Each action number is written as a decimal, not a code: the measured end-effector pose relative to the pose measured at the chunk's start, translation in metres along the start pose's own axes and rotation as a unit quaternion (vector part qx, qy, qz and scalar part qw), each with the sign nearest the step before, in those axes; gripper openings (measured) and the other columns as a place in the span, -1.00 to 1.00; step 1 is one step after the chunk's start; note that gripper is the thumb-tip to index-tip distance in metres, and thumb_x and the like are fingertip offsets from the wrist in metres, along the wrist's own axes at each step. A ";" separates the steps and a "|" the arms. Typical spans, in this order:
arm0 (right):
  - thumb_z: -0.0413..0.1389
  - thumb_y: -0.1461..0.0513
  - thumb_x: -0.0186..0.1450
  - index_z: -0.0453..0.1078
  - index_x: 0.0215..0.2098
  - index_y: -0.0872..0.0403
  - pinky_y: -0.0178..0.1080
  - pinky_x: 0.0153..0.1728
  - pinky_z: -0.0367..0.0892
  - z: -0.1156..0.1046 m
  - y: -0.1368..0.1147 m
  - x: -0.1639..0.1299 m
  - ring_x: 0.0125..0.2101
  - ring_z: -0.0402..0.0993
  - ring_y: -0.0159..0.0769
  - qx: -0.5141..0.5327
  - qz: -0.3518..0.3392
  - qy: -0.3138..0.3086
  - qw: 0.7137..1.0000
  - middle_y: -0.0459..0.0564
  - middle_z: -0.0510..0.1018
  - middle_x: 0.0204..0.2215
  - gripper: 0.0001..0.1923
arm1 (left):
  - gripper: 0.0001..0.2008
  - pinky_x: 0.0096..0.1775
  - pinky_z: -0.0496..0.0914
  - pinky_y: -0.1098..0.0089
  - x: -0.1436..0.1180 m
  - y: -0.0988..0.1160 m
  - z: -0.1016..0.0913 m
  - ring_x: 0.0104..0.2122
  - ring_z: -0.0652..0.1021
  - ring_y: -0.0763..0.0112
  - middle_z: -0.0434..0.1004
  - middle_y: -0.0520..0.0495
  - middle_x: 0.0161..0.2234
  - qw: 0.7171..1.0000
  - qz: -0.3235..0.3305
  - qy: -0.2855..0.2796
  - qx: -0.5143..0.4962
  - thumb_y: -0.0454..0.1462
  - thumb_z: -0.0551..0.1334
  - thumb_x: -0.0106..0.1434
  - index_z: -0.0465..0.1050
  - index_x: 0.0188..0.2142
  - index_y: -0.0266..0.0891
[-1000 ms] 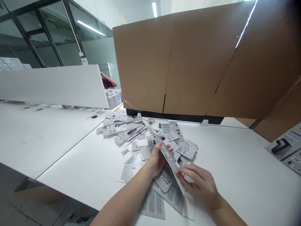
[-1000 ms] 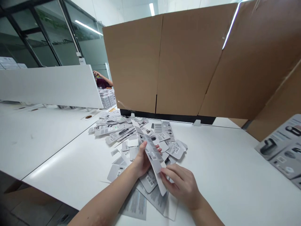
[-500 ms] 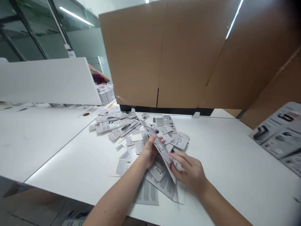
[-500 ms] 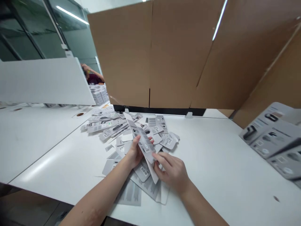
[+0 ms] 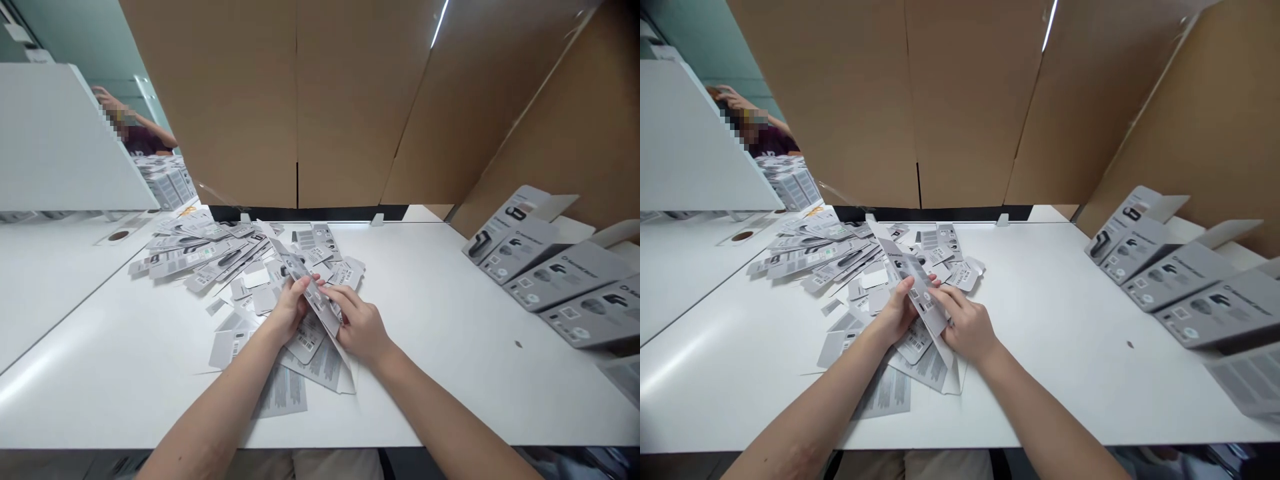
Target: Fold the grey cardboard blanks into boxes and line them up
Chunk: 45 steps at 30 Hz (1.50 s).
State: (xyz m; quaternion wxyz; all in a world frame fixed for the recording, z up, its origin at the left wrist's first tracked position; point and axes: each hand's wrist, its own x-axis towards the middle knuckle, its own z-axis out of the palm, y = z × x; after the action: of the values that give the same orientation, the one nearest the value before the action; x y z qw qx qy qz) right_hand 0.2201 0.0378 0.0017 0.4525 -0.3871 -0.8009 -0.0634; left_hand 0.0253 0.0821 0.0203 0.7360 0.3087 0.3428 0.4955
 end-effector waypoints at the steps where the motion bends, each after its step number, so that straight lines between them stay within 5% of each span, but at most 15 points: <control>1: 0.17 0.40 0.53 0.52 0.47 -0.01 -0.28 -0.30 0.72 0.000 0.000 0.000 -0.05 0.89 -0.17 0.000 0.026 -0.014 1.000 0.13 0.80 0.25 -0.41 | 0.00 0.45 0.49 -0.13 -0.001 0.000 0.000 0.49 0.58 -0.39 0.76 -0.34 0.29 1.000 0.004 0.002 -0.003 0.27 0.80 -0.16 0.65 0.14 -0.17; 8: 0.17 0.31 0.65 0.55 0.54 0.02 -0.25 -0.20 0.77 0.001 0.014 -0.008 -0.09 0.93 -0.14 -0.033 0.045 -0.009 0.998 0.09 0.89 0.15 -0.47 | -0.09 0.44 0.50 -0.13 0.000 0.000 0.001 0.44 0.63 -0.32 0.80 -0.26 0.23 0.999 0.025 0.008 -0.019 0.27 0.81 -0.19 0.68 0.02 -0.11; 17: 0.15 0.28 0.69 0.58 0.56 0.01 -0.17 0.02 0.83 0.004 0.019 -0.012 0.14 0.91 -0.05 -0.032 0.057 -0.033 0.997 0.12 0.79 0.32 -0.47 | -0.04 0.39 0.55 -0.16 0.002 -0.003 0.005 0.37 0.69 -0.36 0.81 -0.31 0.23 0.997 0.066 0.026 -0.006 0.26 0.82 -0.23 0.68 0.06 -0.14; 30: 0.17 0.25 0.54 0.77 0.16 -0.06 -0.08 -0.01 0.76 -0.002 0.022 -0.007 -0.04 0.90 -0.01 0.123 0.177 -0.022 0.976 0.05 0.91 0.04 -0.63 | -0.12 0.12 0.74 0.02 0.008 -0.004 -0.001 0.08 0.83 -0.16 0.89 -0.23 0.03 0.987 0.119 0.104 -0.001 0.20 0.84 -0.16 0.69 0.02 -0.16; 34: 0.17 0.21 0.51 0.71 -0.10 -0.05 -0.15 -0.26 0.63 -0.004 0.020 -0.007 -0.33 0.73 -0.11 0.194 0.228 -0.030 0.954 -0.03 0.80 -0.30 -0.78 | -0.10 0.09 0.77 0.02 0.010 -0.001 -0.001 0.05 0.84 -0.13 0.90 -0.23 0.03 0.984 0.114 0.140 -0.007 0.21 0.87 -0.21 0.66 -0.02 -0.15; 37: 0.12 0.03 0.66 0.70 0.07 -0.04 -0.20 -0.48 0.47 -0.004 0.017 -0.007 -0.58 0.50 -0.21 0.259 0.300 -0.015 0.918 -0.17 0.53 -0.57 -0.67 | -0.11 0.15 0.77 0.03 0.010 0.001 0.000 0.13 0.83 -0.12 0.89 -0.22 0.08 0.981 0.123 0.148 -0.019 0.17 0.88 -0.19 0.70 0.02 -0.14; 41: 0.14 -0.34 0.62 0.67 0.19 -0.01 -0.22 -0.58 0.36 -0.008 0.014 -0.002 -0.65 0.38 -0.36 0.356 0.405 0.072 0.839 -0.09 0.65 -0.35 -0.34 | -0.17 0.18 0.75 0.03 0.008 0.002 0.003 0.18 0.83 -0.14 0.89 -0.24 0.13 0.981 0.129 0.142 -0.025 0.05 0.91 -0.17 0.76 0.03 -0.17; 45: 0.34 -0.45 0.42 0.70 0.08 0.00 -0.20 -0.57 0.35 -0.013 0.007 0.004 -0.61 0.38 -0.34 0.390 0.443 0.030 0.806 -0.06 0.67 -0.37 -0.23 | -0.27 0.15 0.75 -0.01 0.004 0.000 0.004 0.11 0.85 -0.15 0.91 -0.24 0.07 0.982 0.124 0.140 -0.016 -0.03 0.90 -0.15 0.78 -0.04 -0.19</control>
State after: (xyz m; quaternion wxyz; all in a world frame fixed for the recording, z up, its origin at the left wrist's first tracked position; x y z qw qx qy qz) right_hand 0.2325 0.0387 0.0107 0.5683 -0.4887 -0.4853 0.4503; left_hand 0.0301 0.0852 0.0219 0.6185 0.2650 0.3936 0.6264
